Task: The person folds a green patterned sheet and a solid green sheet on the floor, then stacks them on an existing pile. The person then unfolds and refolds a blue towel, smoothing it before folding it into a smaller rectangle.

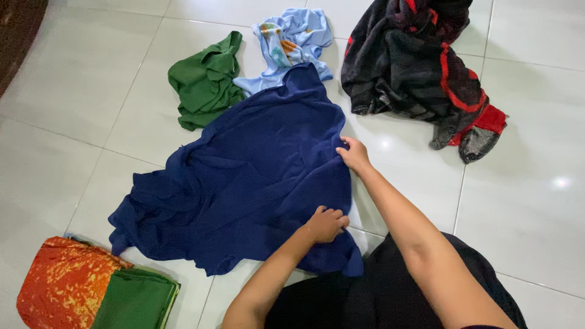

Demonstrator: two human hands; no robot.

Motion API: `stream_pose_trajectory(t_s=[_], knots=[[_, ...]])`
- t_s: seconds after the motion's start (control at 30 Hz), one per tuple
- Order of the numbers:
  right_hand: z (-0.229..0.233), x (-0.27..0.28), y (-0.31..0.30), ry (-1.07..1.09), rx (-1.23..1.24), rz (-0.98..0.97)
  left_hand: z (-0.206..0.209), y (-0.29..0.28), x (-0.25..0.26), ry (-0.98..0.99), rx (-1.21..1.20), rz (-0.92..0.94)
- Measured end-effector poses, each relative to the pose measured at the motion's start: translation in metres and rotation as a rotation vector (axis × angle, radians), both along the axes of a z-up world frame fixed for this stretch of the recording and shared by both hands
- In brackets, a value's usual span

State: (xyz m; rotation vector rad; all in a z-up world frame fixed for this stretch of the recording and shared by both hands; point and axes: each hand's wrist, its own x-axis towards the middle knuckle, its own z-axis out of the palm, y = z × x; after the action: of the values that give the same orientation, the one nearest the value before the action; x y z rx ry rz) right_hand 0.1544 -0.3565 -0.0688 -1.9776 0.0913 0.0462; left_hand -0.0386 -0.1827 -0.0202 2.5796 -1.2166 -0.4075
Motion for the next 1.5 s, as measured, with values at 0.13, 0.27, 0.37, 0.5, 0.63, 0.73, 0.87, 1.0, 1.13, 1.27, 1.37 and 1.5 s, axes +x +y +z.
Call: stream_pose_trajectory(t_s=[0.13,0.27,0.37,0.5,0.63,0.73,0.87,1.0,1.13,1.27,1.37,1.5], knots=[[0.025,0.000,-0.015,-0.206,-0.300,-0.003,0.015,0.001,0.007,0.713,-0.372,0.035],[0.042,-0.017,-0.026,-0.129,-0.467,-0.059,0.010,-0.004,0.006,1.165,-0.856,0.083],[0.046,-0.029,-0.029,-0.048,-0.561,-0.032,0.003,-0.012,-0.001,1.101,-0.754,0.100],[0.046,-0.045,-0.023,-0.087,-0.612,-0.001,0.005,-0.002,-0.003,0.803,-0.543,0.086],[0.051,-0.057,0.001,-0.197,-0.606,0.078,0.016,0.052,0.014,0.377,-0.769,0.595],[0.060,-0.065,0.033,-0.317,-0.553,0.180,0.028,0.139,0.036,0.218,-0.928,1.111],[0.074,-0.087,0.092,-0.389,-0.441,0.343,0.045,0.284,0.024,-0.565,-0.779,1.364],[0.087,-0.116,0.154,-0.375,-0.295,0.525,0.042,0.387,-0.024,-0.582,-0.372,1.945],[0.097,-0.143,0.208,-0.235,-0.260,0.676,0.027,0.430,-0.067,-0.338,-0.230,2.233],[0.103,-0.163,0.244,-0.097,-0.250,0.816,0.012,0.442,-0.083,-0.497,-0.131,2.252],[0.103,-0.170,0.258,0.007,-0.278,0.894,0.006,0.449,-0.080,-0.422,-0.505,2.387],[0.088,-0.170,0.263,0.089,-0.396,0.957,0.007,0.468,-0.086,-0.289,-0.808,2.510]])
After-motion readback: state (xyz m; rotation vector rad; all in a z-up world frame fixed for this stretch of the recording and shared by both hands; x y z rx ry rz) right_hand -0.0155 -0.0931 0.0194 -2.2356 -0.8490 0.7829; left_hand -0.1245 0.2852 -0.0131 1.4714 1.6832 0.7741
